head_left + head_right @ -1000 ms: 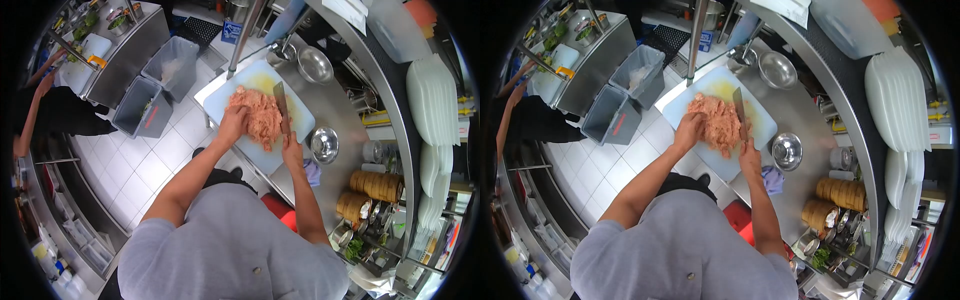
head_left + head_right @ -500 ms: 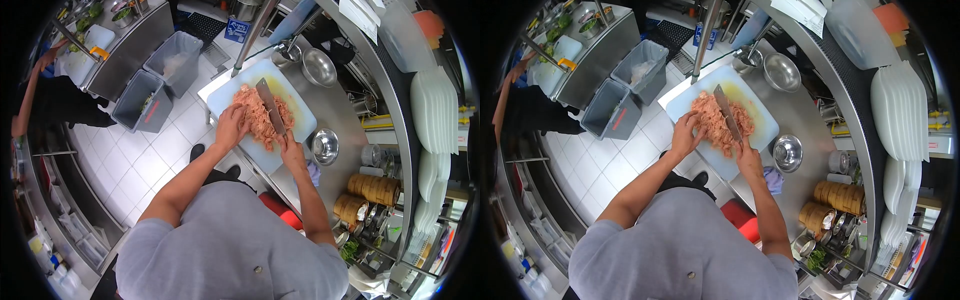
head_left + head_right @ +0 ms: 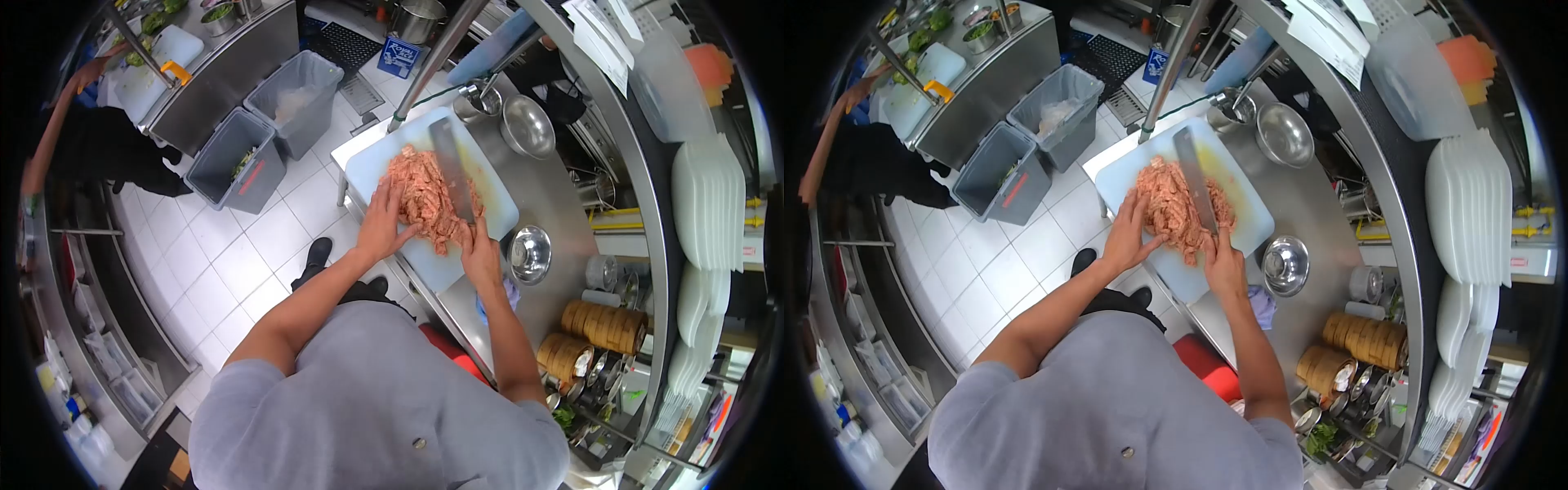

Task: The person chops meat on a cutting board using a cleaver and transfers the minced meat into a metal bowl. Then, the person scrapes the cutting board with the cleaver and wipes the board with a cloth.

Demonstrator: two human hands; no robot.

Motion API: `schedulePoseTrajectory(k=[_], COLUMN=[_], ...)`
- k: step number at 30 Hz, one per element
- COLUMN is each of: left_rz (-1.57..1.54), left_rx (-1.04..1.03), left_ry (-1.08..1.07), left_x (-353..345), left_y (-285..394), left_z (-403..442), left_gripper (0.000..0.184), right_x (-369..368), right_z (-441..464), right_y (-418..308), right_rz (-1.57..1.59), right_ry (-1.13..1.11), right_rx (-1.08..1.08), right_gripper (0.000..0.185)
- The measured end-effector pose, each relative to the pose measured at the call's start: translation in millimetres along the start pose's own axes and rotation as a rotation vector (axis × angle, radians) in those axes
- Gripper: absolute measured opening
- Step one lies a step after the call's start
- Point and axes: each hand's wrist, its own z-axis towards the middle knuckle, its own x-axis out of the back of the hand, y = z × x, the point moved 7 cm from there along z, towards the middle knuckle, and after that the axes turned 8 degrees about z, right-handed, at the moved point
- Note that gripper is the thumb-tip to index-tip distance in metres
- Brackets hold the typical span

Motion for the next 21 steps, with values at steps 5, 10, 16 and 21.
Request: schedulePoseTrajectory(k=[5, 10, 16, 21], left_rz=[-0.015, 0.023, -0.01, 0.039], left_rx=[0.014, -0.016, -0.007, -0.057], left_ry=[0.026, -0.044, -0.023, -0.015], left_x=[-5, -21, -23, -23], left_y=[-3, 0, -15, -17], left_z=[-6, -14, -6, -2], left_gripper=[0.094, 0.095, 0.099, 0.101], right_x=[-37, -19, 1, -28], right_z=[-19, -14, -20, -6], right_y=[24, 18, -8, 45], right_rz=[-0.012, -0.119, 0.126, -0.221], right_ry=[0.105, -0.112, 0.227, -0.062], right_rx=[-0.033, -0.179, -0.032, -0.255], right_gripper=[0.038, 0.031, 0.036, 0.033])
